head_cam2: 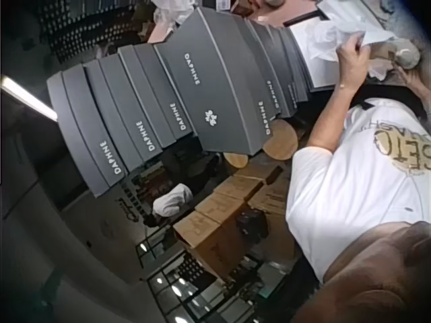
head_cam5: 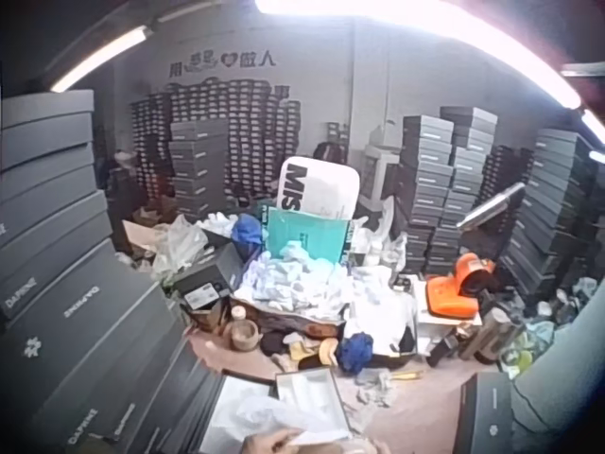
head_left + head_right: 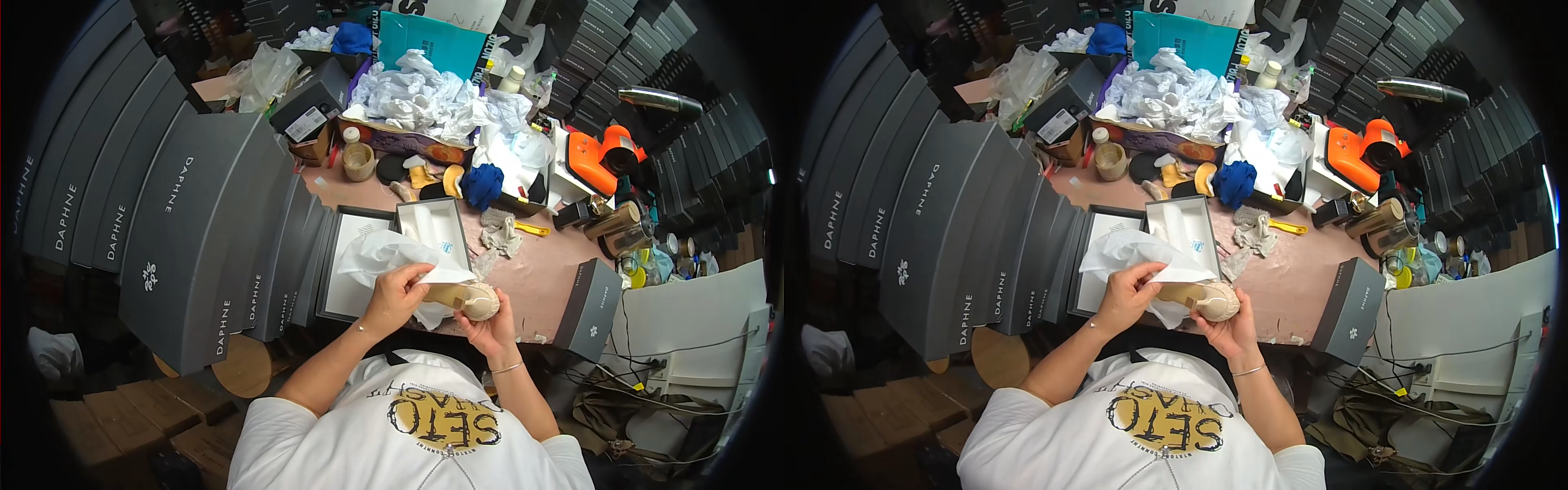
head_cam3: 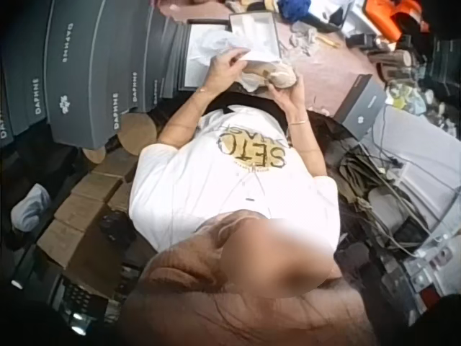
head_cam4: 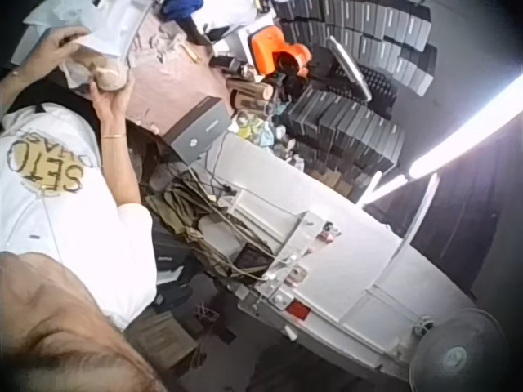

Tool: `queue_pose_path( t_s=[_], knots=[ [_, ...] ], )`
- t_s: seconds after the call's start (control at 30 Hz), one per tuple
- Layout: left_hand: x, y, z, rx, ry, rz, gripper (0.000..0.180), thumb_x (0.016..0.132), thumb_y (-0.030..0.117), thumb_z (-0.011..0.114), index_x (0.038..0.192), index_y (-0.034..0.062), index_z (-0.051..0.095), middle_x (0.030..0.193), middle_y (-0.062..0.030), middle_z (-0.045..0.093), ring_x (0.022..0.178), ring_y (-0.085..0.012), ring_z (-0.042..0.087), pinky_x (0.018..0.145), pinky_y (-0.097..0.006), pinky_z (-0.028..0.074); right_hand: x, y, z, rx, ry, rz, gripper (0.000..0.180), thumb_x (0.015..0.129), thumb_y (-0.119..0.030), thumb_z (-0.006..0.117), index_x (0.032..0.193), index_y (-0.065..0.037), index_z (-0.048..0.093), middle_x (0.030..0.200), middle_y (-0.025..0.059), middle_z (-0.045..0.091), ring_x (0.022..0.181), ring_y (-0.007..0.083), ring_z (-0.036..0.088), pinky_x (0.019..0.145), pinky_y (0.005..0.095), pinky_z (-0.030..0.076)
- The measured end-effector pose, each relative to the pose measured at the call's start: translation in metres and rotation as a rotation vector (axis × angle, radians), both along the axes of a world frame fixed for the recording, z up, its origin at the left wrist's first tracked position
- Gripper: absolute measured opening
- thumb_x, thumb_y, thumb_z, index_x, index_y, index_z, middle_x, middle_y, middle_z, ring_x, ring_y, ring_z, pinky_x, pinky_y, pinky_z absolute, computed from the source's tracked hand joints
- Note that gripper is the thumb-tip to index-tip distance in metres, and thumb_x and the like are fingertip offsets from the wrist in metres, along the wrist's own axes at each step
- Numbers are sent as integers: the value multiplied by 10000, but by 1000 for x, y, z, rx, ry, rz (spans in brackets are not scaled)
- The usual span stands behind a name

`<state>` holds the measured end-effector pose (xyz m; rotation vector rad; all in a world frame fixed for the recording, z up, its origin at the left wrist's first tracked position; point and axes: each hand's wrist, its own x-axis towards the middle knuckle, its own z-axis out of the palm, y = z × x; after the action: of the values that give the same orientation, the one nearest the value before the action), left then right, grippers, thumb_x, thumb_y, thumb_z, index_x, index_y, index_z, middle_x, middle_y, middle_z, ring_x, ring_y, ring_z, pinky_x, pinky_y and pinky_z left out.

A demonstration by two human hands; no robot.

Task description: Inspecting a pair of high-heeled shoes, cleaning the soles with a brush, and packing them into a shoebox.

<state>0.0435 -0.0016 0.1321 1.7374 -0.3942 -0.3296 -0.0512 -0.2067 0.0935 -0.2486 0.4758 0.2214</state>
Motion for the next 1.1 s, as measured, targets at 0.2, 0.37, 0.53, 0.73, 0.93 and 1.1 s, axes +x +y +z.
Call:
queue_pose_path(
  t_s=[0.2,0.37,0.53,0.73,0.93,1.1],
  knots=[
    [-43,-48,29,-86,-631,-167,333,705,-14,628,1036,27,631,718,-101,568,633,-268,602,563,-338,487,-35,45,-64,-1913,-277,102,448,915,-299,528,1260,-28,442,1267,132,517,1170,304,505,992,427,419],
    [-55,-62,24,-220,-849,-360,420,623,-21,682,1039,-5,620,685,-75,541,555,-238,554,500,-334,462,4,2,-26,-582,-37,-302,463,918,-273,521,1295,-30,407,1299,141,481,1203,297,466,1020,416,377],
    [-78,-68,12,-226,-761,-556,442,633,10,700,1066,6,610,749,-74,570,597,-223,576,526,-321,480,0,-1,-17,-526,-39,-272,484,922,-248,515,1331,-32,371,1331,149,446,1236,291,427,1048,405,334],
    [-62,-19,2,-91,-11,-269,908,786,363,735,1445,58,190,1423,-147,316,1305,-289,344,1069,-388,308,-14,11,-25,-1230,2,52,514,927,-217,507,1373,-34,328,1370,160,403,1275,283,381,1081,392,283],
    [-23,-3,-60,-702,1114,166,691,818,183,650,1394,34,298,1278,-155,493,1155,-258,512,987,-395,424,-12,54,-10,-1926,-737,522,555,945,-242,489,1421,-46,283,1428,171,351,1277,263,402,1058,353,330],
    [12,77,-40,-197,360,63,779,696,4,603,1408,-1,287,1258,-147,517,1141,-218,520,1000,-345,391,-43,-28,-17,-853,-208,697,582,934,-242,510,1430,-60,266,1453,165,313,1272,263,424,956,383,449]
  ],
)
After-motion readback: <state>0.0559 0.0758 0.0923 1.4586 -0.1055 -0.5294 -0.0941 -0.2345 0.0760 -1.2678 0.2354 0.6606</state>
